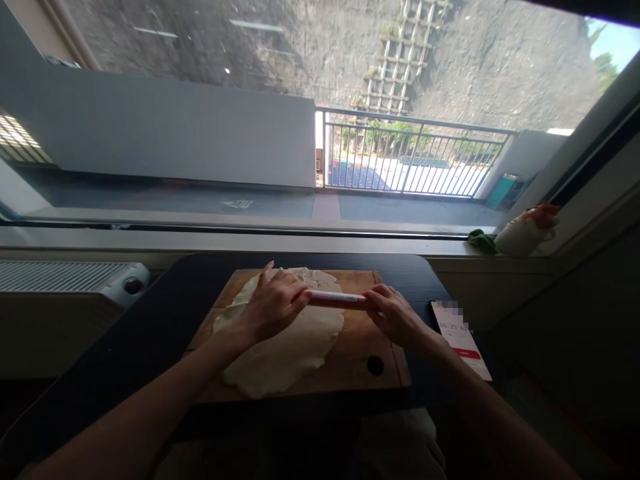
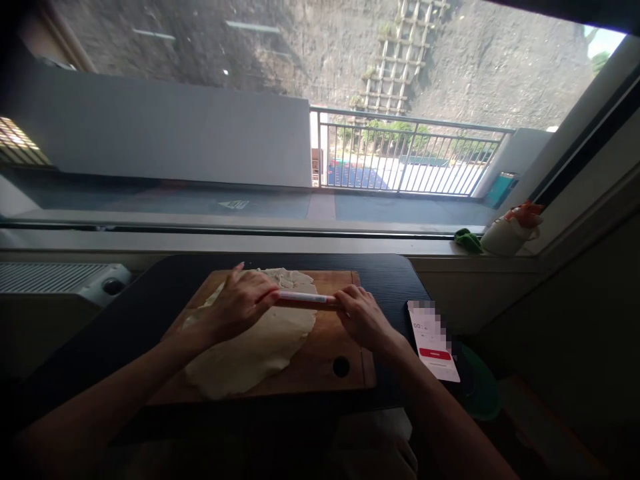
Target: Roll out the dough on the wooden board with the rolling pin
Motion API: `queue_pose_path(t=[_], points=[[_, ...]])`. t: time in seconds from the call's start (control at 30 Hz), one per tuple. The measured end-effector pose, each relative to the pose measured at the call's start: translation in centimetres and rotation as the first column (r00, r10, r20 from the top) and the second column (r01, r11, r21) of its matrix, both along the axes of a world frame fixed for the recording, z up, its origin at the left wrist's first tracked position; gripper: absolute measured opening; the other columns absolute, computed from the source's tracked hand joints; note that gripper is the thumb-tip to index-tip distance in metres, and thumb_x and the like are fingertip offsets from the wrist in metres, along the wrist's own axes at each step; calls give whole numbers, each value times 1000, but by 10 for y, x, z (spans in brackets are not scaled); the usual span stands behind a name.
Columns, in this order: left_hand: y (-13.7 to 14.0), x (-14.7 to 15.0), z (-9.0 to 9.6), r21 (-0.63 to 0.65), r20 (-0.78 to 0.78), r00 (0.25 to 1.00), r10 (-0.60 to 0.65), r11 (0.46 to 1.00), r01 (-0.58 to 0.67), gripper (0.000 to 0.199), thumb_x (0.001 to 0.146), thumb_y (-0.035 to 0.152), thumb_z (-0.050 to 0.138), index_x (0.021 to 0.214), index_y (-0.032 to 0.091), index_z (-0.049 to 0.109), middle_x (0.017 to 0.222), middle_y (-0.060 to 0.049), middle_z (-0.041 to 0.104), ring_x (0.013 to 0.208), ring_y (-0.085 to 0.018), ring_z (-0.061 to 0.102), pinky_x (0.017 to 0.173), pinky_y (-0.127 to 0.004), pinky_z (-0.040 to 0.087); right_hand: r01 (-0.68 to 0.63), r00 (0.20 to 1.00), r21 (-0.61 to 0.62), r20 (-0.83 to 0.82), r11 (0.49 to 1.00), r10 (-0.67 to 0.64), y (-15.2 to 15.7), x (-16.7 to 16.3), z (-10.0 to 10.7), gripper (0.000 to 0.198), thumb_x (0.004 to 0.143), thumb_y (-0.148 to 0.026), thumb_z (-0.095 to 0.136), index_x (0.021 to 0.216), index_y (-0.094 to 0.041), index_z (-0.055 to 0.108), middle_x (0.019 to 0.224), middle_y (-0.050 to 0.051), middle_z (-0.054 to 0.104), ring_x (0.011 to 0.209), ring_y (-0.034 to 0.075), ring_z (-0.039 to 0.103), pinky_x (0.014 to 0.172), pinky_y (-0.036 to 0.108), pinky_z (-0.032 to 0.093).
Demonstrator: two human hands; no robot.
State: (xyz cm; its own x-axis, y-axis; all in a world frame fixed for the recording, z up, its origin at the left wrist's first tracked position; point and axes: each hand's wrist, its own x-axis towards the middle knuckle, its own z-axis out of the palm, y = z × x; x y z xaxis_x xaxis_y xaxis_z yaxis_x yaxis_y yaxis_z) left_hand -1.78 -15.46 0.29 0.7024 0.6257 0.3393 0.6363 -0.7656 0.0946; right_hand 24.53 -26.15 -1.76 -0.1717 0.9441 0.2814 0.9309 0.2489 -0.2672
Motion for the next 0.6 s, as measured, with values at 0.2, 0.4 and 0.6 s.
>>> queue_pose_path(t=[0.2, 0.4, 0.6], points=[[28, -49, -13, 112, -76, 976, 202, 975, -193, 40, 92, 37, 31, 90, 20, 67, 100, -9, 68, 105, -24, 56, 107, -47, 26, -153, 987, -62, -56, 986, 150, 56, -63, -1, 21, 91, -25, 48, 105, -19, 62, 109, 8, 56, 105, 19, 49, 92, 31, 38], [31, -48, -47, -21, -198, 962, 190, 980, -198, 55, 94, 44, 24, 140, 18, 39, 147, -9, 38, 138, -25, 27, 113, -49, 14, 142, 990, 5, -17, 990, -142, 64, -95, -17, 44, 96, -39, 30, 133, -20, 45, 137, 10, 43, 130, 24, 33, 107, 41, 24], [46, -33, -43, -25, -185, 953, 241, 968, -249, 56, 94, 44, 24, 143, 18, 35, 149, -9, 33, 141, -24, 20, 114, -51, 7, 199, 977, -13, 77, 980, -198, 86, -97, -25, 51, 96, -49, 23, 135, -23, 42, 143, 8, 39, 138, 27, 20, 110, 48, 14]])
